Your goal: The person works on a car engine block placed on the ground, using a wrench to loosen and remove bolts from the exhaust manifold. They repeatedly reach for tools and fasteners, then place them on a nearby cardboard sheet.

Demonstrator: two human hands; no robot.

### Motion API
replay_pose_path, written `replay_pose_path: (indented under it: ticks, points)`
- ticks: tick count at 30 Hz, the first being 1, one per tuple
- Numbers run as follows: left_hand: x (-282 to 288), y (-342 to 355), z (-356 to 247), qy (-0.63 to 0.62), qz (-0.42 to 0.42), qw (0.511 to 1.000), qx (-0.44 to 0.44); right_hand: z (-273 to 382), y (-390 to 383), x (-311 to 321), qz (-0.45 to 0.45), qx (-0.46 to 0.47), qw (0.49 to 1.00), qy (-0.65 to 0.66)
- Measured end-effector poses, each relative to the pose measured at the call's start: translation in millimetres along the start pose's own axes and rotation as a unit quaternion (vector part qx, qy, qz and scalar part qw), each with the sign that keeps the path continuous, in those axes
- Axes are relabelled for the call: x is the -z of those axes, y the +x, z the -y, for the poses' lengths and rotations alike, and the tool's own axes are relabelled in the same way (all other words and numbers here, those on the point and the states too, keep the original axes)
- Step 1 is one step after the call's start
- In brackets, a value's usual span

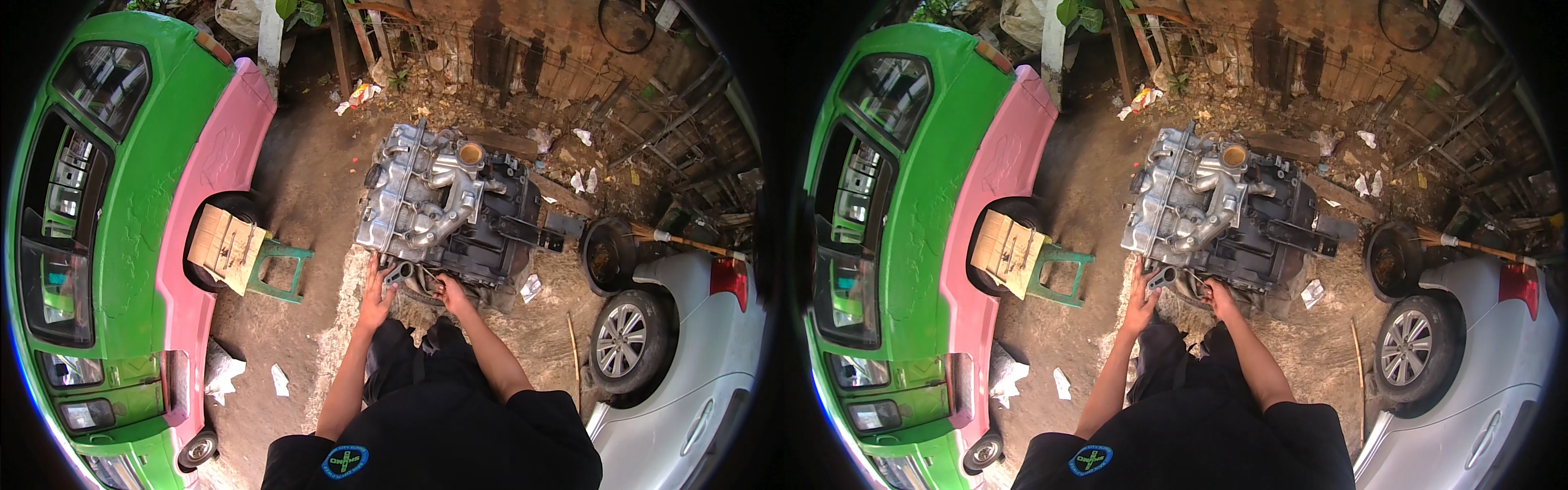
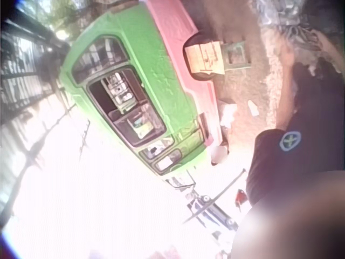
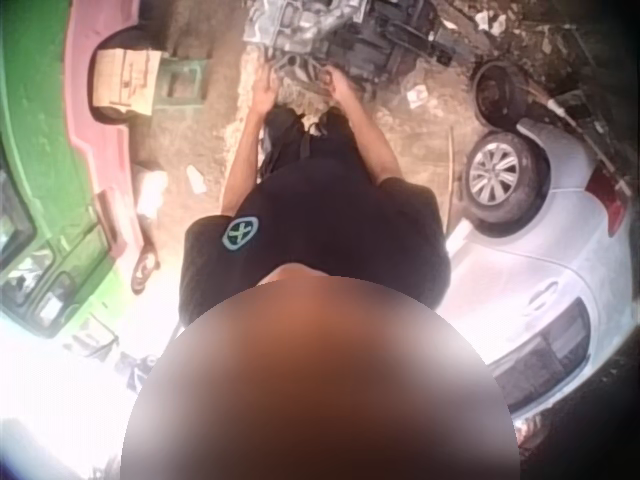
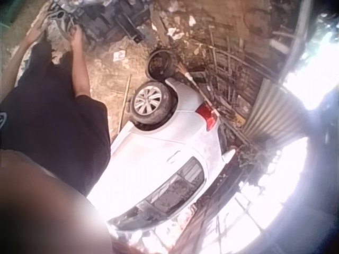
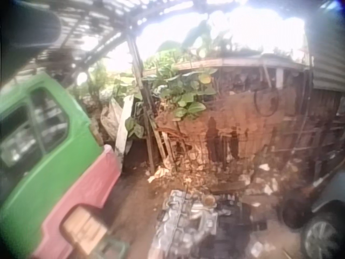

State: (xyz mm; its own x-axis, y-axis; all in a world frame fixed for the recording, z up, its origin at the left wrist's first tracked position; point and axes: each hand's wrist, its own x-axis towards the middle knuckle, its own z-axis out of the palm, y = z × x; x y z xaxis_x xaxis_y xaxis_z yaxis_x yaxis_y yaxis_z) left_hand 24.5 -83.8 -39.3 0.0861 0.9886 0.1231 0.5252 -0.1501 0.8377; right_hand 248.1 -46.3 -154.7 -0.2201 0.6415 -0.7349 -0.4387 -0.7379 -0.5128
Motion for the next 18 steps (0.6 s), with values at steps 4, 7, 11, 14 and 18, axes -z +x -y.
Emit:
replay_pose_path:
  ticks: [4, 7, 11, 14, 18]
  points:
    - [-1, 0, 1, 0.005, 0.003, 1.000, 0.002, -6, 3, 5, -0.016, 0.011, 1.000, -0.017]
    - [0, 1, 2, 0.014, 0.004, 1.000, -0.002, -10, 5, 8, 0.009, 0.013, 1.000, 0.014]
    - [1, 1, 1, 0.019, 0.001, 1.000, -0.014, -13, 3, 10, 0.031, 0.077, 0.995, -0.052]
    - [1, 1, 0, 0.017, -0.003, 1.000, -0.026, -13, -2, 2, -0.055, 0.122, 0.986, -0.104]
    - [0, 1, 0, 0.007, 0.003, 1.000, -0.001, -6, -14, -15, -0.122, 0.139, 0.975, -0.123]
